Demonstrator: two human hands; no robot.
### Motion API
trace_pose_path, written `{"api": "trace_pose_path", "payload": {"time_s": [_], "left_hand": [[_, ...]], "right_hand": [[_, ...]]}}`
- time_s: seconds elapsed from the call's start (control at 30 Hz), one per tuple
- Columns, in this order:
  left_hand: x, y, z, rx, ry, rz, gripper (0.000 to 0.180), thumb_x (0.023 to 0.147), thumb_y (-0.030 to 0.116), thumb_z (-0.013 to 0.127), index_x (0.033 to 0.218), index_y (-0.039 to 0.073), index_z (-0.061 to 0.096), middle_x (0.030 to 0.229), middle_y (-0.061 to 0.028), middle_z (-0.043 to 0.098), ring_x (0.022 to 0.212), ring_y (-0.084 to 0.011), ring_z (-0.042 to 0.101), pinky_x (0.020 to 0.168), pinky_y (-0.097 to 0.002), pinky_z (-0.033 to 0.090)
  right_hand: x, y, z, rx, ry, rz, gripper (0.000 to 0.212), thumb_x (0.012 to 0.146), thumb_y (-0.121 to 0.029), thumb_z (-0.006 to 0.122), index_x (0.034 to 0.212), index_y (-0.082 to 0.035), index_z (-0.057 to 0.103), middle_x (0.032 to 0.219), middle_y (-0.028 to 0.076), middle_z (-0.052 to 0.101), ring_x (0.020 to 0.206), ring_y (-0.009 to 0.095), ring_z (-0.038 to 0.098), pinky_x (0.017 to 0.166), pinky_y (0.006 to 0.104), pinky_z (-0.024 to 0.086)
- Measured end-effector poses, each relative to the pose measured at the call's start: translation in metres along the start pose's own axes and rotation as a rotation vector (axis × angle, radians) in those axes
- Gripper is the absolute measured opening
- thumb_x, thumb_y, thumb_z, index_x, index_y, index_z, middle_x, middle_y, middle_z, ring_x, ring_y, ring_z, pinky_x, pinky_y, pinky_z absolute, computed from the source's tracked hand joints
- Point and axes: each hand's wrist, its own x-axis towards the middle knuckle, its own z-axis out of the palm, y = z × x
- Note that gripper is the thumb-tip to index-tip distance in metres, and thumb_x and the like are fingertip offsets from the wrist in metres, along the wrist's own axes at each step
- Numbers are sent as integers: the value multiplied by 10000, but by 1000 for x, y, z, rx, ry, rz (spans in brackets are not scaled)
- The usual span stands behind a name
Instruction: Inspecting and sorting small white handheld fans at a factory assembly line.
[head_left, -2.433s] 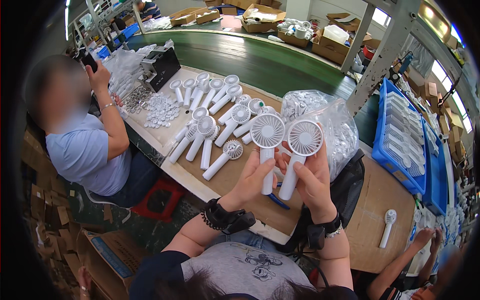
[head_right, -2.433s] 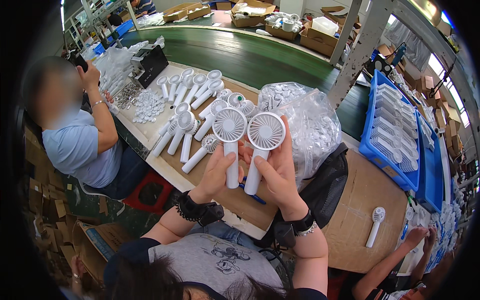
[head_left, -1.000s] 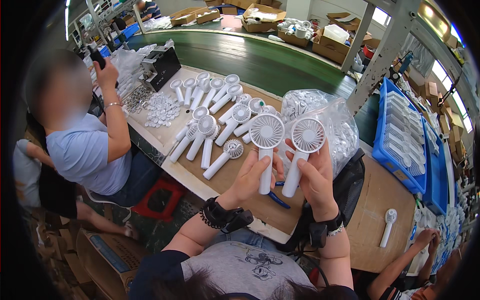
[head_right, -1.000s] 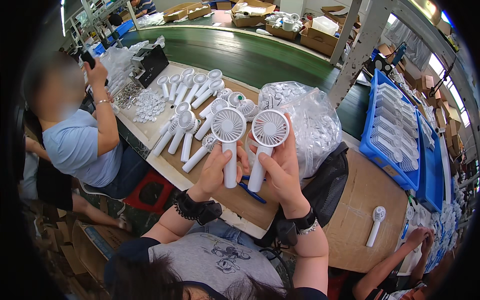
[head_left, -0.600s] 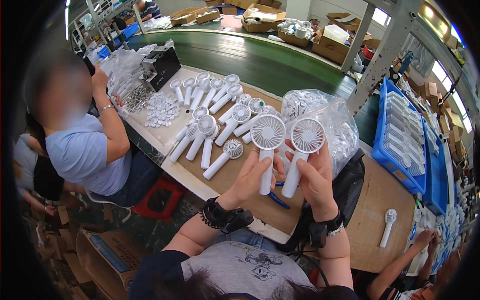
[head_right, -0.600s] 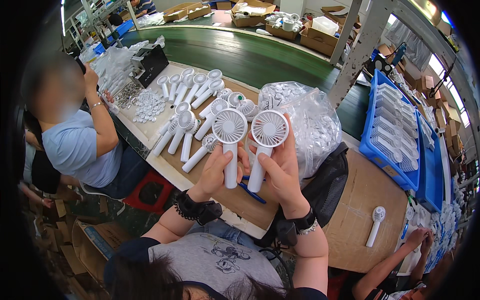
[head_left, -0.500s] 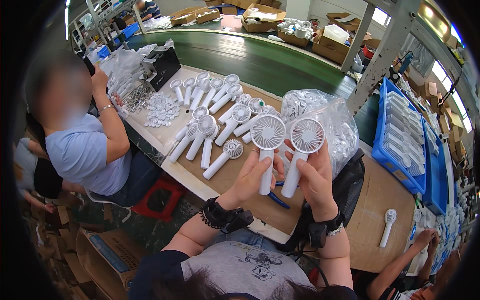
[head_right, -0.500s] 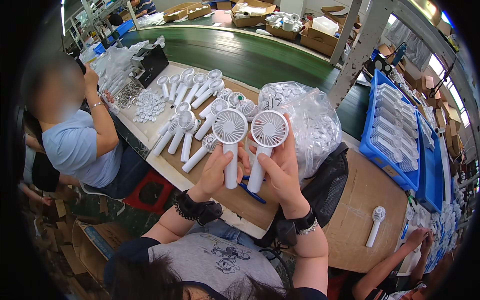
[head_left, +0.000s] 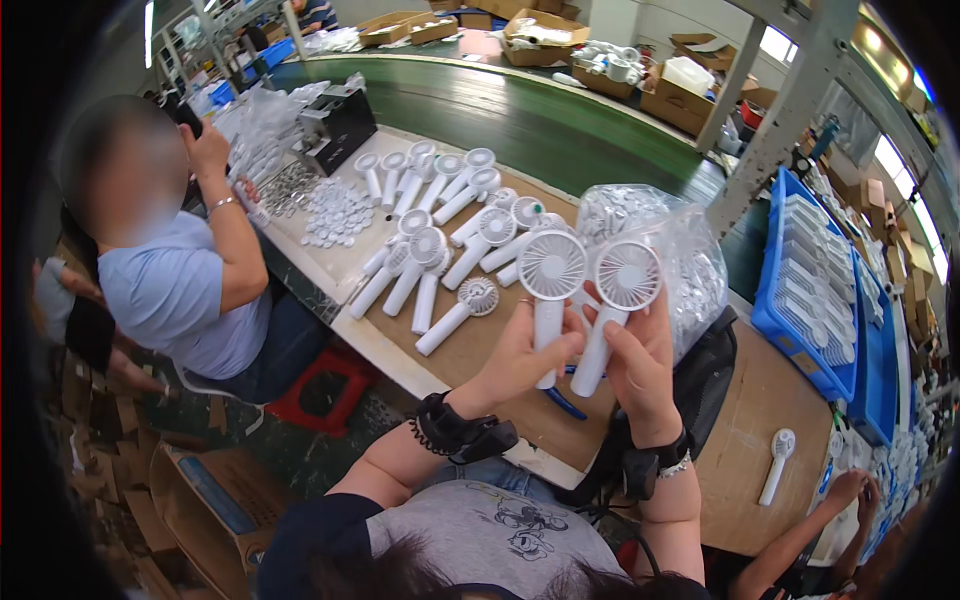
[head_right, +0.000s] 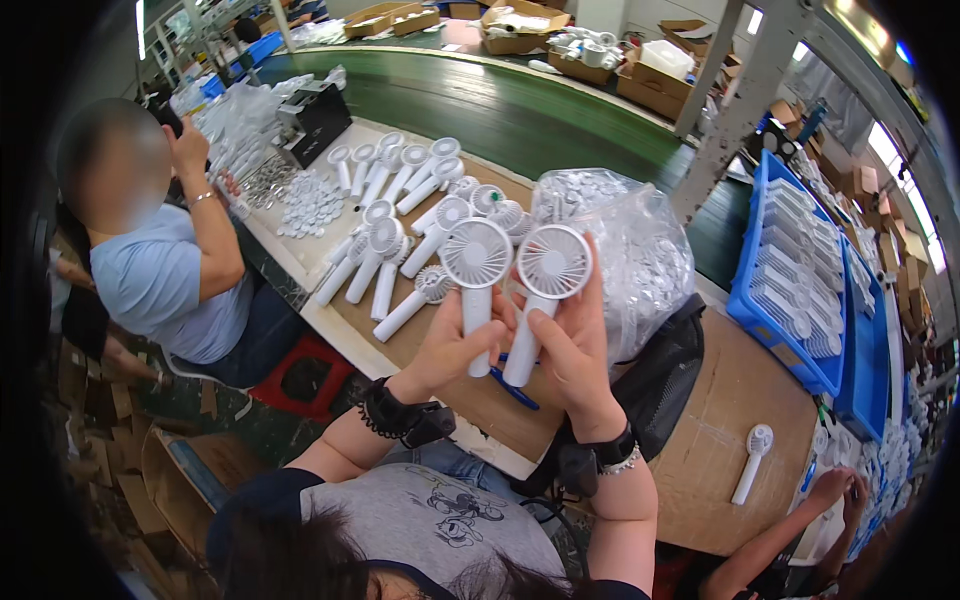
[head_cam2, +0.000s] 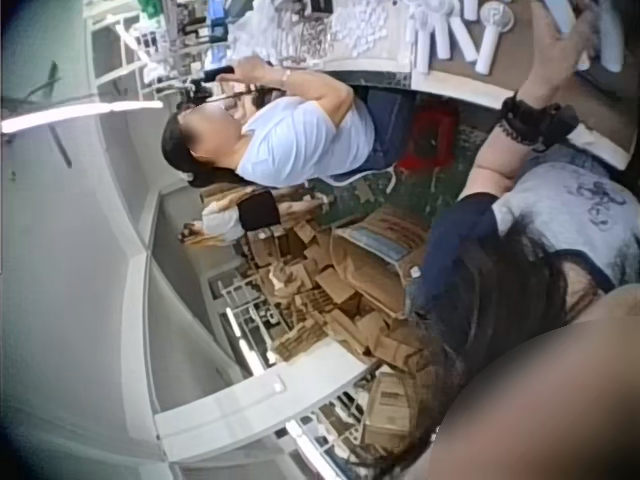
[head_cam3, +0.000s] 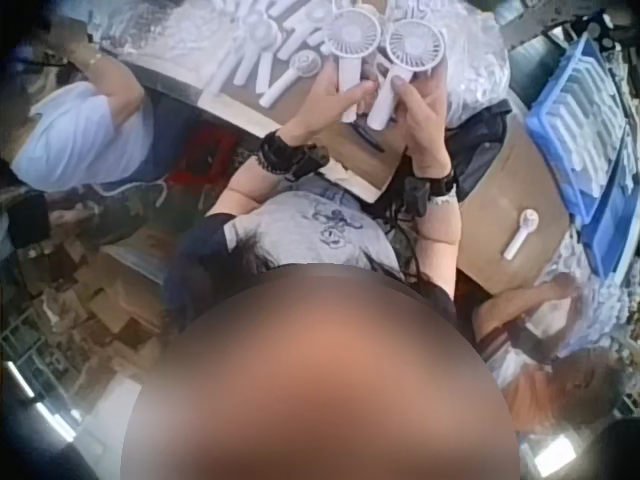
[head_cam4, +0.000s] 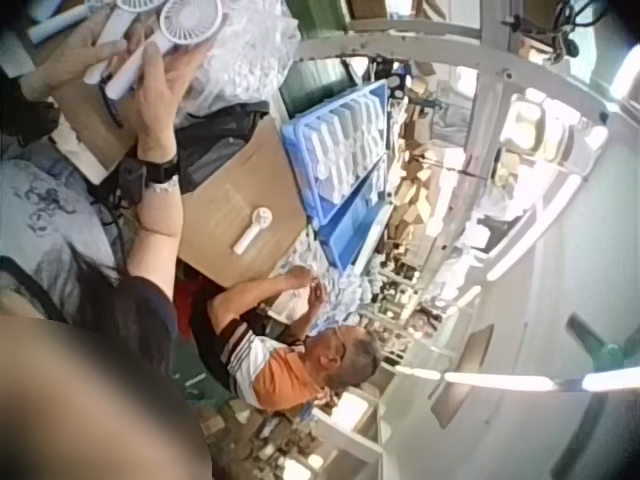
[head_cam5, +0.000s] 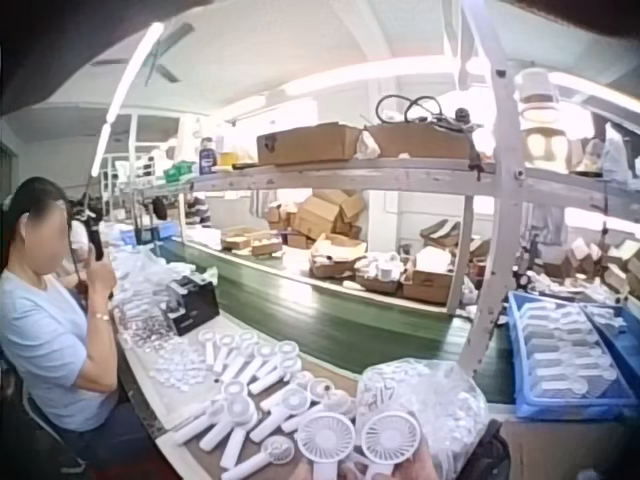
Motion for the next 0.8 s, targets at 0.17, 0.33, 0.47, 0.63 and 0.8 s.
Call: {"api": "trace_pose_path", "payload": {"time_s": [0.17,0.33,0.47,0.63,0.8], "left_hand": [[1,-3,6,138,63,-9,589,709,63,664,1144,5,272,895,-64,507,780,-108,537,660,-243,476],[-4,-1,10,113,68,-48,667,652,85,717,1149,3,280,898,-67,509,798,-112,539,708,-271,472],[-4,3,9,103,46,-74,585,663,97,725,1085,-11,334,953,-92,512,876,-140,537,764,-290,461],[-3,0,-7,105,77,-19,582,656,118,728,1079,-12,350,946,-88,514,877,-143,535,761,-299,459],[5,21,-70,430,211,83,713,621,146,726,1163,-1,286,931,-96,516,838,-161,540,722,-306,471]], "right_hand": [[-2,5,-1,-50,-32,8,780,748,54,483,1365,-122,38,1278,101,324,1159,246,383,954,363,335],[-4,10,3,-89,26,-53,798,729,54,494,1365,-112,42,1294,104,299,1163,240,376,964,362,314],[-6,6,6,-201,8,-95,815,717,46,501,1367,-119,39,1305,106,288,1182,236,344,980,360,277],[-6,12,15,-313,-58,-122,815,721,-72,549,1368,-114,55,1310,130,296,1194,238,329,977,348,271],[-5,2,11,-381,-42,-22,822,718,-115,563,1370,-120,63,1303,133,306,1176,227,339,952,333,293]]}}
